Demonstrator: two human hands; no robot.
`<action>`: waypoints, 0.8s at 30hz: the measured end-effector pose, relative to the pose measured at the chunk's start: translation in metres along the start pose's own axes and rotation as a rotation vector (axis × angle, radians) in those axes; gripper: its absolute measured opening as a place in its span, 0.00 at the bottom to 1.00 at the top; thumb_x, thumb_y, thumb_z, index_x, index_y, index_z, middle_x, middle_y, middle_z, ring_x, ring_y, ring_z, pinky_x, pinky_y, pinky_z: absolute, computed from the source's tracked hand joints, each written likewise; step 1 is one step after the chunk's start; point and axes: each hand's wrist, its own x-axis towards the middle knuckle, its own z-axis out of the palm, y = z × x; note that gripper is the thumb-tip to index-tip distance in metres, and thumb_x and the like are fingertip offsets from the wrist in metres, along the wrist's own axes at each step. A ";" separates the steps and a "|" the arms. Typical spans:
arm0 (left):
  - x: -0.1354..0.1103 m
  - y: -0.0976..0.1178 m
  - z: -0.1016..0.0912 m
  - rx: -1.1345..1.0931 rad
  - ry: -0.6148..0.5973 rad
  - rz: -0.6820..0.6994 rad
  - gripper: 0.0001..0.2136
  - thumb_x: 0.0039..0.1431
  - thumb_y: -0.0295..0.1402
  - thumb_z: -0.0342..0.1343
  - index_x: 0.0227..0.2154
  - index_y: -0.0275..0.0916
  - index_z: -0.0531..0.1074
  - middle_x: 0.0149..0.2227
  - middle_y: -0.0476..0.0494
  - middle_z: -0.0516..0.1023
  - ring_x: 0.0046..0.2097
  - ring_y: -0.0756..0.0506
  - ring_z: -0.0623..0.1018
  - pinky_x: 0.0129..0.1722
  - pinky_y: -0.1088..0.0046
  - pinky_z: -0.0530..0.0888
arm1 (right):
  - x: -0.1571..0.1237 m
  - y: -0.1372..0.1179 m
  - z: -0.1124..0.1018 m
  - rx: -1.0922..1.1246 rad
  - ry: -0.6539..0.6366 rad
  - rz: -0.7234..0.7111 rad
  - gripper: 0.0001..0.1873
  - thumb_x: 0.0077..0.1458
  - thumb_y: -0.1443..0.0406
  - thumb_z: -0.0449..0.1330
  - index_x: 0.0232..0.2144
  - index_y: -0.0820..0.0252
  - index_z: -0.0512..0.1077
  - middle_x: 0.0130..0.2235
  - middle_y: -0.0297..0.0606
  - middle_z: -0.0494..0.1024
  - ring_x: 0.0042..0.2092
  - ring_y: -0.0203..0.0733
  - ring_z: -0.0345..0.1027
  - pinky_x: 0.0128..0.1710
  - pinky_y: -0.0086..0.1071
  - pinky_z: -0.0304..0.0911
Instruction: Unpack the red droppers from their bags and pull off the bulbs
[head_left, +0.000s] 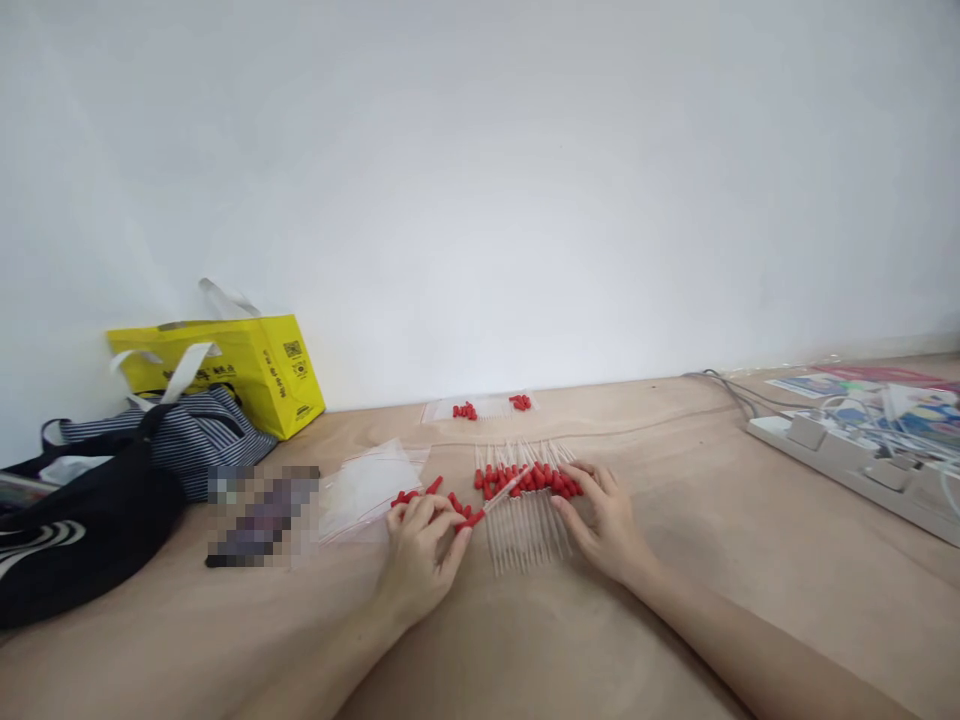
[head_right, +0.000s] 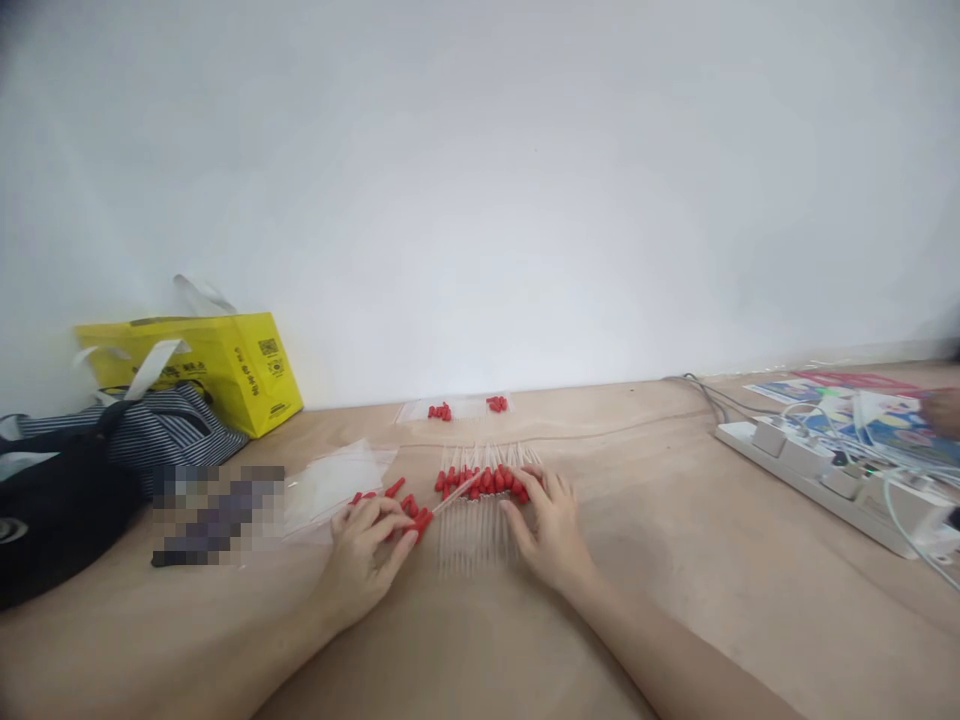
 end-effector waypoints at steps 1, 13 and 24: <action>-0.005 0.000 0.001 -0.006 -0.005 0.031 0.07 0.54 0.32 0.48 0.28 0.42 0.71 0.33 0.47 0.72 0.38 0.45 0.70 0.40 0.63 0.56 | 0.000 -0.004 -0.002 -0.024 -0.017 -0.056 0.18 0.53 0.61 0.52 0.47 0.58 0.65 0.44 0.44 0.70 0.45 0.46 0.62 0.42 0.40 0.55; -0.008 0.016 0.011 -0.116 0.031 0.189 0.06 0.55 0.33 0.49 0.31 0.42 0.70 0.33 0.48 0.74 0.38 0.47 0.70 0.42 0.64 0.56 | -0.010 -0.036 0.014 -0.062 -0.170 -0.447 0.08 0.55 0.66 0.52 0.33 0.55 0.70 0.21 0.30 0.69 0.30 0.36 0.58 0.46 0.42 0.41; -0.009 0.016 0.021 -0.130 0.036 0.214 0.09 0.56 0.36 0.51 0.23 0.42 0.70 0.22 0.53 0.74 0.30 0.49 0.69 0.41 0.64 0.55 | -0.010 -0.038 0.012 -0.037 -0.249 -0.460 0.09 0.54 0.68 0.49 0.26 0.57 0.69 0.19 0.30 0.65 0.29 0.36 0.54 0.44 0.40 0.41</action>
